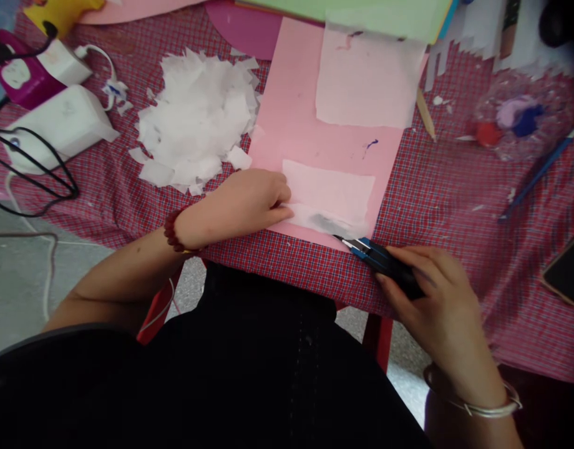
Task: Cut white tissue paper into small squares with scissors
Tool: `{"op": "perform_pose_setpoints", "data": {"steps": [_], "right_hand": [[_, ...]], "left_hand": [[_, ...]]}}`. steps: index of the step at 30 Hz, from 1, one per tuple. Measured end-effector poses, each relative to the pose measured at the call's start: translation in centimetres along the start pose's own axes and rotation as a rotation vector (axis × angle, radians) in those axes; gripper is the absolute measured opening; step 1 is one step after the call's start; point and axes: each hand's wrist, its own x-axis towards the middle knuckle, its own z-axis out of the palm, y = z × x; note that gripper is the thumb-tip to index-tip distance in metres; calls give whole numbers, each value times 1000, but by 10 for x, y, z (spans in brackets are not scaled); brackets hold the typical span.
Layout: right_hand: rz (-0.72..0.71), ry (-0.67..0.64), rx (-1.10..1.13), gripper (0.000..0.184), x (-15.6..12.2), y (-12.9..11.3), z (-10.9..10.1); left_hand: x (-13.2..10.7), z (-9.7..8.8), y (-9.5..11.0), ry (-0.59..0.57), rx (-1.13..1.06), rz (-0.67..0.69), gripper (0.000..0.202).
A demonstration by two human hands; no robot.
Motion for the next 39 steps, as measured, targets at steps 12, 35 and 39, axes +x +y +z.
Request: {"op": "perform_pose_setpoints", "data": {"steps": [12,35,39], "right_hand": [[-73,-60,1,36,19,-2,0],[-69,-102,42,39,23,1,-1],[-85,-86,45,37,23,3,0]], "left_hand": [[-13,5,3,73,-6,-22,32],[-12,5,4,16,104,-21,33],[-12,7,6,9,157,-46,32]]}}
